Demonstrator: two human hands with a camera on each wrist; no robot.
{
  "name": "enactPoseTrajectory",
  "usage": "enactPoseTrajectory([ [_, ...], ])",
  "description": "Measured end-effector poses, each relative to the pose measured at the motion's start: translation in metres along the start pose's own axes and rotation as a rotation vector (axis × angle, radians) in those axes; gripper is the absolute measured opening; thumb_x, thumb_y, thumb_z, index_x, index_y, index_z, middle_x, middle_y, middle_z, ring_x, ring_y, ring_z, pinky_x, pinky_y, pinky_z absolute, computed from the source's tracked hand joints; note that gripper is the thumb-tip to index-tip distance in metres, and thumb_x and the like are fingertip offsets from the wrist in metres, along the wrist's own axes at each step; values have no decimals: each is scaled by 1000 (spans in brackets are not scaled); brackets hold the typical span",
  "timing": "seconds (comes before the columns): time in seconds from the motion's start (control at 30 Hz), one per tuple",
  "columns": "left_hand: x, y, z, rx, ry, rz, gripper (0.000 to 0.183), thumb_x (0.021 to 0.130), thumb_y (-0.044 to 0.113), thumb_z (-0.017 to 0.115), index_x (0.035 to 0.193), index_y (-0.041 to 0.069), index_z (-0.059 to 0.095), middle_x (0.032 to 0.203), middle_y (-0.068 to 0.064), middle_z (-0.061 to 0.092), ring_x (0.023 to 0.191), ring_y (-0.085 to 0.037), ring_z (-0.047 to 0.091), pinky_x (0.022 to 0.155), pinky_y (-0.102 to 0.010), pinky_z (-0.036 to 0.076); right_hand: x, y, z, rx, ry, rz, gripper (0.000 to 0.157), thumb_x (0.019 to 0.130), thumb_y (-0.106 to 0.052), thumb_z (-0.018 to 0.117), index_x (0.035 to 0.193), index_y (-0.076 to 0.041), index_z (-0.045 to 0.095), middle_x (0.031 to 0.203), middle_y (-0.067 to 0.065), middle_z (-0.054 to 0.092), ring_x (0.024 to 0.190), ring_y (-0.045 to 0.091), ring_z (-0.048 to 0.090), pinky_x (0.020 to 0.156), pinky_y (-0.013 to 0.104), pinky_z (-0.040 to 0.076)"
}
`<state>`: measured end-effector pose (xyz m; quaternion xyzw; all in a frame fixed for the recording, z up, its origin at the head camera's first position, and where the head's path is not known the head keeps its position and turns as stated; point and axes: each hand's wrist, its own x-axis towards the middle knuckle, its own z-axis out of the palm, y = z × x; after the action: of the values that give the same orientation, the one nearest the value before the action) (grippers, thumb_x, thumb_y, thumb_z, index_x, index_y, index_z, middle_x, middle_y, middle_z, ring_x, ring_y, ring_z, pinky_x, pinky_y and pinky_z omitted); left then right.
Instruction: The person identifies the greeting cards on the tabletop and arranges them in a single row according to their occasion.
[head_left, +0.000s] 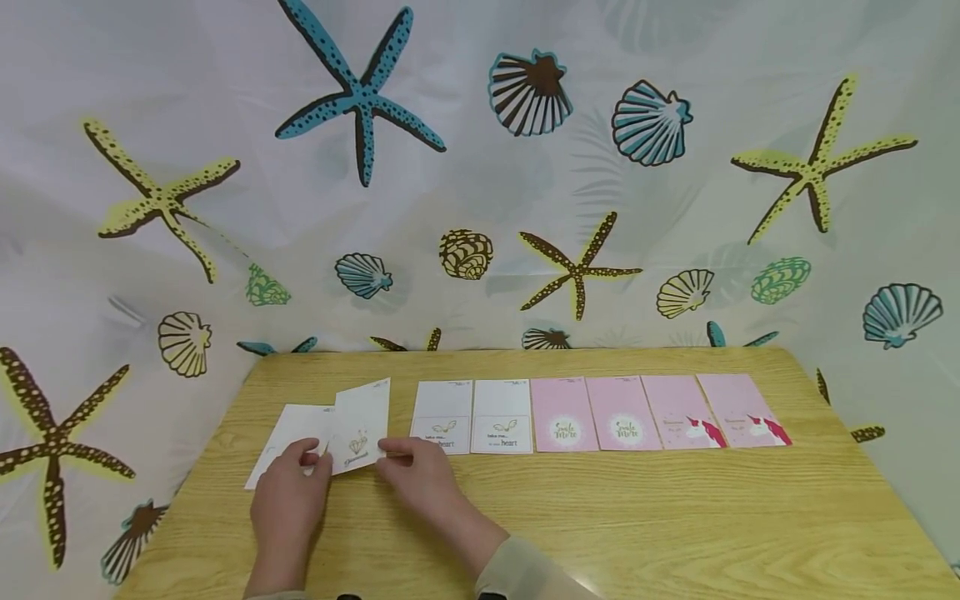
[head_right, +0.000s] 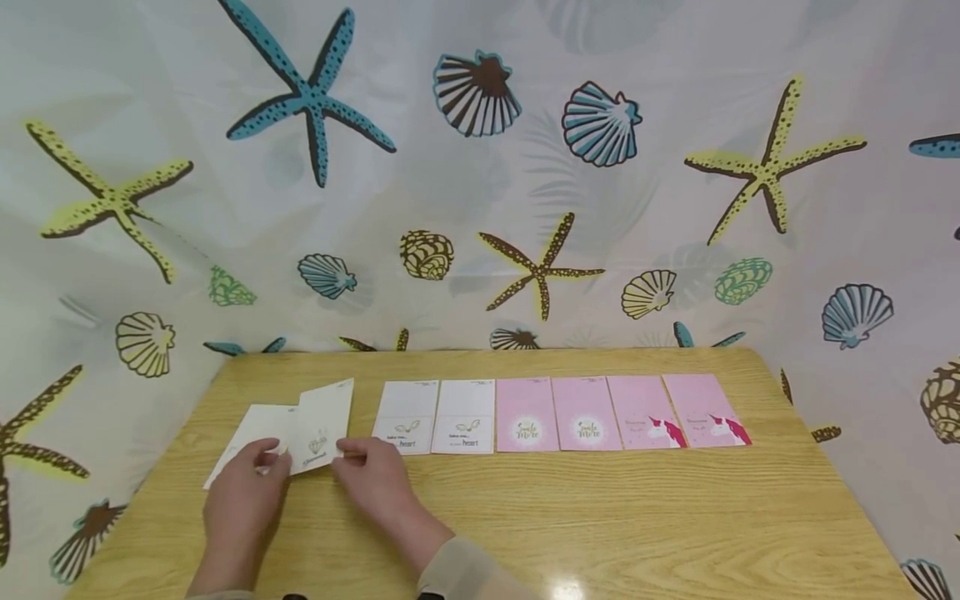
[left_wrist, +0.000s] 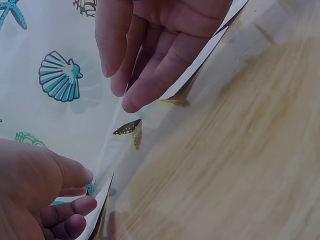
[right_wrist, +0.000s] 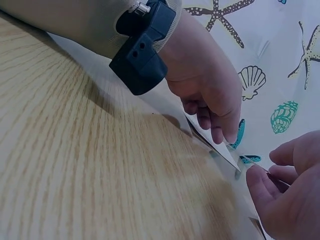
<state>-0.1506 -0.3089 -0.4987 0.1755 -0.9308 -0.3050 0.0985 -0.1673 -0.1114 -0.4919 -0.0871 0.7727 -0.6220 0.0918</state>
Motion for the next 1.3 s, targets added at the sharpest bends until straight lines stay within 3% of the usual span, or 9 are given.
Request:
enactPoseTrajectory([
  [0.23,2,5,-2,-40,7,-2,40,107,23,65,139,-1,69,118,-20,77,98,-38,71,75,-49,51,-2,-5,-2,76,16,-13,30,101,-14,79,130,-6,80,114,0,78,97,6,72,86,27,58],
  [0.43,4,13,-6,-93,20,26,36,106,20,68,136,0,71,115,-19,77,82,-29,67,67,-39,46,-1,-6,-6,58,29,-16,31,102,-14,78,132,-4,79,126,5,76,102,8,71,88,27,58],
  [0.67,8,26,-3,-118,13,34,35,107,19,67,137,1,70,119,-21,75,93,-34,67,73,-41,46,0,-3,-12,46,52,-25,36,102,-13,76,136,-1,76,134,11,73,108,14,72,91,30,58],
  [0.87,13,28,3,-115,23,52,34,108,19,66,137,3,71,119,-19,76,88,-33,68,69,-40,46,1,-2,-14,51,78,-44,38,102,-10,75,138,4,73,139,15,65,114,22,72,92,32,59],
  [1.3,18,30,14,-114,-1,13,36,109,18,64,140,-1,69,125,-22,73,107,-42,68,87,-55,50,3,3,-15,-10,74,-47,42,104,-14,72,142,4,70,148,17,65,122,29,70,101,40,58],
])
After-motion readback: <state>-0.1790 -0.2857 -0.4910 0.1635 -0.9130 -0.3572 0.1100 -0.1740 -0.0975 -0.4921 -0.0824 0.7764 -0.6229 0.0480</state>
